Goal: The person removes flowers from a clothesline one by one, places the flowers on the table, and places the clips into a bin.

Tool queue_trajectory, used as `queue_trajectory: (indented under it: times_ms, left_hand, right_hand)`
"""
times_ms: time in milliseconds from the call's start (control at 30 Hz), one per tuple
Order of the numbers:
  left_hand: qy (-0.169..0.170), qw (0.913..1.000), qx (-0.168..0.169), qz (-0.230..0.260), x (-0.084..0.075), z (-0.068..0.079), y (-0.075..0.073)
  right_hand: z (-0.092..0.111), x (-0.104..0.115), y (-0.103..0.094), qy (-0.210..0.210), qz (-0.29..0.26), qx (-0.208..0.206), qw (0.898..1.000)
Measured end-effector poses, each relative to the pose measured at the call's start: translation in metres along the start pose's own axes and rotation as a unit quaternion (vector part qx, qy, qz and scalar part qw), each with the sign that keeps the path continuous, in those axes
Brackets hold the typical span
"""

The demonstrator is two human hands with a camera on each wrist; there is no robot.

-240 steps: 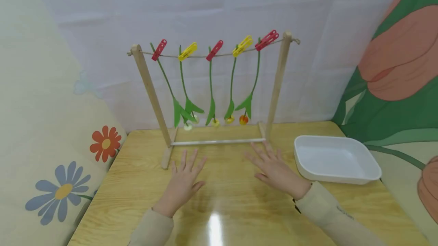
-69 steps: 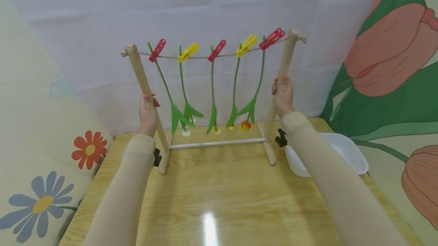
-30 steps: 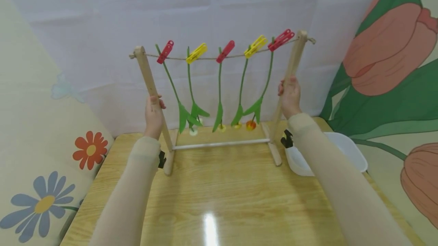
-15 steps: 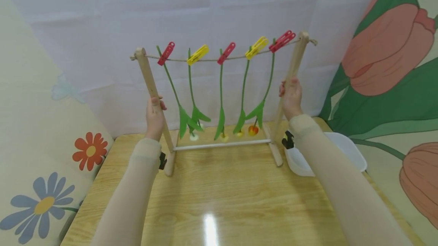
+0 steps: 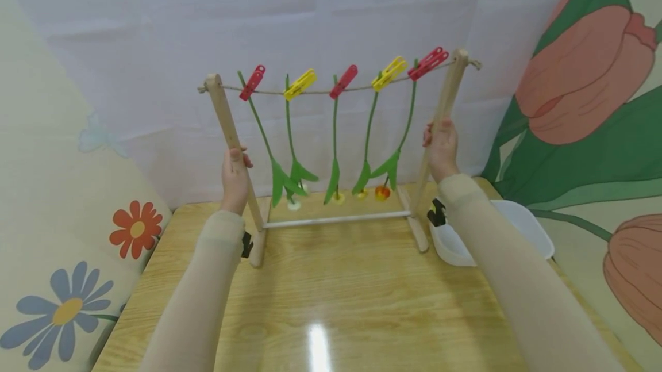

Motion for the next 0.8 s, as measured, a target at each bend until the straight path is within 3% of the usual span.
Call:
queue_trajectory:
  times_ms: [367, 800]
  left_hand:
    - [0.007, 0.9999, 0.005, -0.006, 0.0018, -0.001, -0.0002]
    - [0.013, 0.9997, 0.013, -0.017, -0.0039, -0.0001, -0.0008]
  right_hand:
    - [0.0011, 0.0003, 0.0007, 0.0, 0.011, 0.003, 1.0]
    - [0.001, 0.0002, 0.0001, -0.008, -0.019, -0.001, 1.0]
Point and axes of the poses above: each hand's wrist, its own z-axis away from the middle knuckle, its own y-axis out of the palm, x = y × z, the point moved 6 cm from there along -z, towards the middle knuckle, and after that the axes turned 14 degrees about -x, right-handed, at the moved point
